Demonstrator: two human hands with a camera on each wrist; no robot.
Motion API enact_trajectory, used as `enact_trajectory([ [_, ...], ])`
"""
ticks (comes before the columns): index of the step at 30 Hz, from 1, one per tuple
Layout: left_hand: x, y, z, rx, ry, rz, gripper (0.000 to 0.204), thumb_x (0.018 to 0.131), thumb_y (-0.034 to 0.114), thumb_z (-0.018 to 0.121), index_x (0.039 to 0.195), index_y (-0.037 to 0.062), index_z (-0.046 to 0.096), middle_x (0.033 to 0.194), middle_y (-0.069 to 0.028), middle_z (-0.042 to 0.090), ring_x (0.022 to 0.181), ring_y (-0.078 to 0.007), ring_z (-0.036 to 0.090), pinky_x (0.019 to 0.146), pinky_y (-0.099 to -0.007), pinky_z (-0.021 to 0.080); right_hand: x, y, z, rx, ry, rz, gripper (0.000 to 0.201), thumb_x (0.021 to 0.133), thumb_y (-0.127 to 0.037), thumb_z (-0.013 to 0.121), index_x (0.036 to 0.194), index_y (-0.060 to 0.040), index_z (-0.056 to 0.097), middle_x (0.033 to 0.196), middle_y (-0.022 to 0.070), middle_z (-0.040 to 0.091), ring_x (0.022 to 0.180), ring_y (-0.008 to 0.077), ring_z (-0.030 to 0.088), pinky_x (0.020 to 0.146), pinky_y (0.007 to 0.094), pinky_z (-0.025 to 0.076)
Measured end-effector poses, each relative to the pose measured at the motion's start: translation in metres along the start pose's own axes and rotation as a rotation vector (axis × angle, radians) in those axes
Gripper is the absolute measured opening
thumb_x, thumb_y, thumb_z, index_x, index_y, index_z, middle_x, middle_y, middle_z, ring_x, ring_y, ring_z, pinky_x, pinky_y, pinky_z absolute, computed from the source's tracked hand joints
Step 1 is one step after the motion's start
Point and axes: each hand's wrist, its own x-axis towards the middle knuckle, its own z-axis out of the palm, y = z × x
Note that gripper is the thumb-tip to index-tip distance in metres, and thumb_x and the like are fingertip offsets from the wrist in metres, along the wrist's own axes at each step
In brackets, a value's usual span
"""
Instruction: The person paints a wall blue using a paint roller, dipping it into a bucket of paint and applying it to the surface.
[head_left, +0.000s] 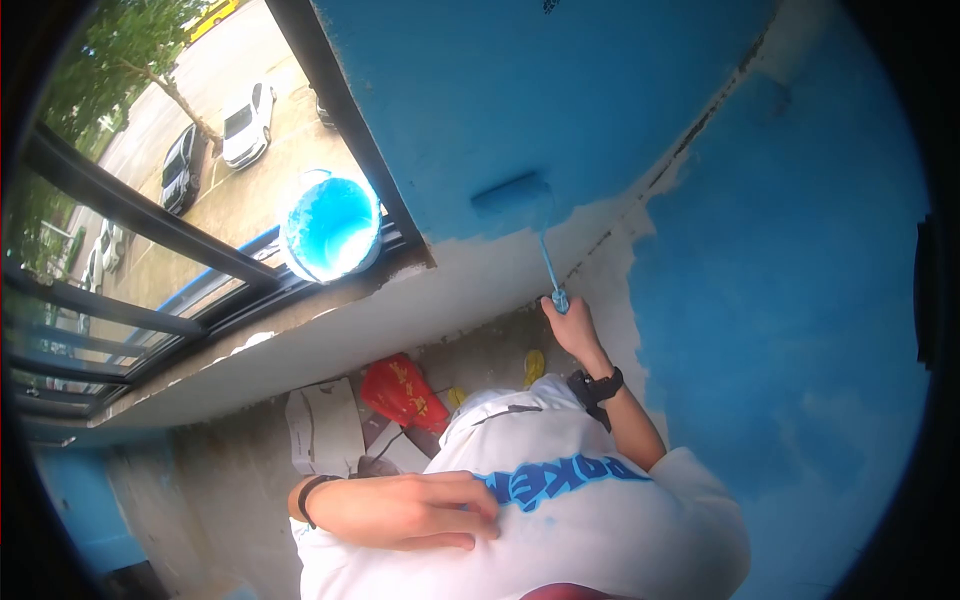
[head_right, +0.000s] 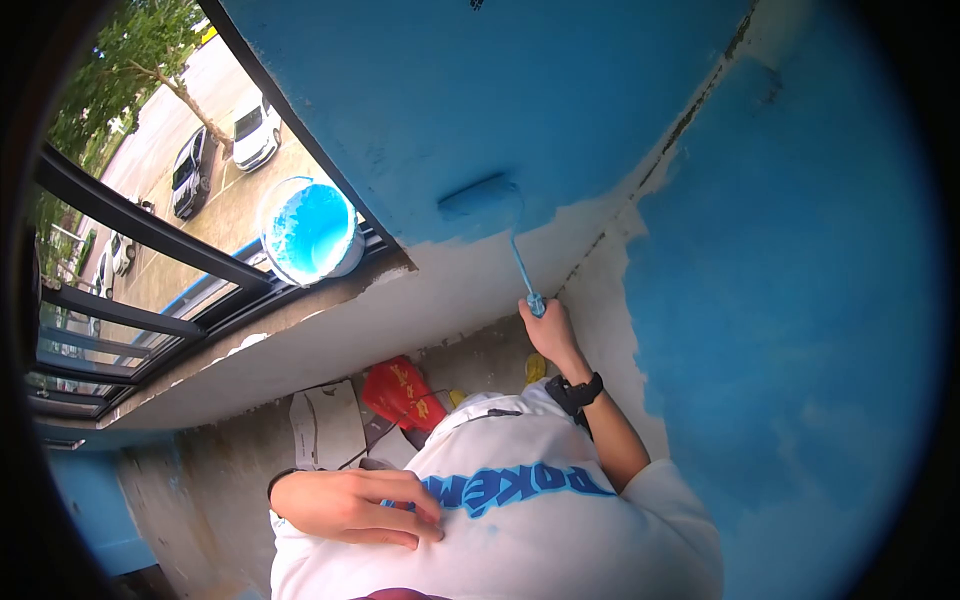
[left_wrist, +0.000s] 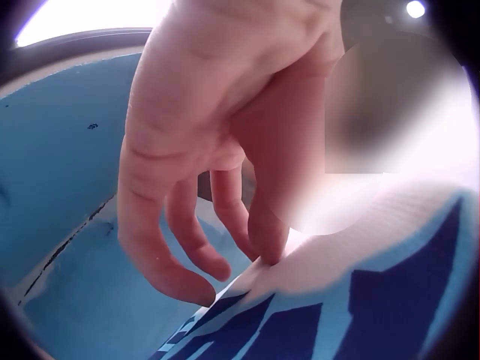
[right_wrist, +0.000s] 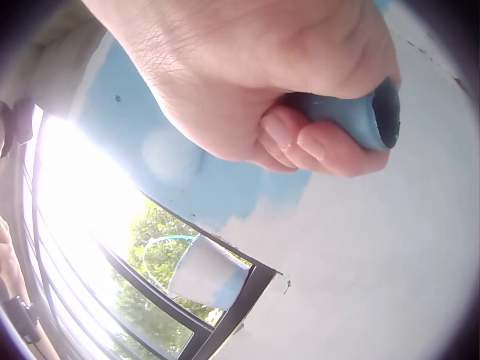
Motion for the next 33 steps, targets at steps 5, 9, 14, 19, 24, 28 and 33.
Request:
enact_trajectory([
  [5, -0.005, -0.003, 0.023, -0.106, 0.068, 0.072, 0.010, 0.092, -0.003, 0.052, 0.100, -0.0103, 0.051, 0.102, -0.0184, 0.063, 0.093, -0.0309, 0.065, 0.079, -0.0357, 0.054, 0.000, 0.004, 0.002, 0.027, -0.007, 0.005, 0.042, 0.089, -0.029, 0.061, 0.065, 0.0044, 0.052, 0.054, 0.0167, 0.050, 0.050, 0.0254, 0.044, 0.055, 0.0416, 0.040],
  [9, -0.001, 0.004, 0.055, -0.205, 0.520, 0.003, 0.007, 0.096, -0.002, 0.039, 0.099, -0.0077, 0.036, 0.091, -0.0311, 0.065, 0.083, -0.0313, 0.068, 0.080, -0.0369, 0.055, 0.005, 0.010, 0.001, -0.015, 0.002, -0.002, 0.043, 0.088, -0.030, 0.063, 0.065, 0.0051, 0.053, 0.053, 0.0158, 0.051, 0.050, 0.0234, 0.047, 0.055, 0.0416, 0.040],
  [14, 0.024, 0.010, 0.085, -0.548, 0.849, 0.170, 0.010, 0.097, 0.001, 0.045, 0.101, -0.0077, 0.042, 0.097, -0.0263, 0.063, 0.081, -0.0256, 0.065, 0.070, -0.0339, 0.054, 0.001, 0.010, -0.002, -0.036, -0.010, 0.047, 0.042, 0.088, -0.030, 0.063, 0.064, 0.0041, 0.054, 0.053, 0.0143, 0.053, 0.051, 0.0235, 0.052, 0.055, 0.0412, 0.041],
  [19, 0.030, 0.039, 0.090, -0.670, 1.195, 0.102, 0.023, 0.086, 0.000, 0.066, 0.092, -0.0029, 0.043, 0.083, -0.0292, 0.063, 0.062, -0.0286, 0.064, 0.062, -0.0344, 0.053, -0.008, 0.013, -0.006, -0.106, -0.010, 0.068, 0.043, 0.087, -0.031, 0.062, 0.065, 0.0052, 0.054, 0.056, 0.0194, 0.054, 0.056, 0.0334, 0.057, 0.059, 0.0428, 0.042],
  [24, 0.039, 0.053, 0.071, -0.537, 1.287, 0.082, 0.025, 0.086, 0.003, 0.065, 0.092, 0.0020, 0.041, 0.072, -0.0253, 0.063, 0.053, -0.0282, 0.061, 0.060, -0.0376, 0.049, -0.010, 0.006, -0.005, -0.100, -0.065, 0.093, 0.041, 0.087, -0.031, 0.061, 0.070, 0.0060, 0.056, 0.061, 0.0234, 0.055, 0.062, 0.0408, 0.057, 0.061, 0.0434, 0.044],
  [28, 0.027, 0.050, 0.067, -0.323, 1.161, 0.070, 0.030, 0.088, 0.005, 0.063, 0.103, 0.0040, 0.037, 0.076, -0.0213, 0.065, 0.058, -0.0291, 0.061, 0.059, -0.0429, 0.040, -0.006, 0.005, 0.000, -0.071, -0.068, 0.055, 0.040, 0.087, -0.029, 0.060, 0.068, 0.0058, 0.053, 0.058, 0.0211, 0.053, 0.055, 0.0347, 0.053, 0.058, 0.0424, 0.042],
  [33, 0.025, 0.030, 0.058, -0.410, 1.006, 0.300, 0.034, 0.088, 0.009, 0.063, 0.108, 0.0025, 0.037, 0.076, -0.0215, 0.063, 0.060, -0.0287, 0.060, 0.056, -0.0430, 0.040, 0.001, 0.010, 0.001, -0.038, -0.086, 0.040, 0.040, 0.088, -0.029, 0.060, 0.065, 0.0043, 0.053, 0.054, 0.0150, 0.051, 0.051, 0.0239, 0.049, 0.057, 0.0402, 0.041],
])
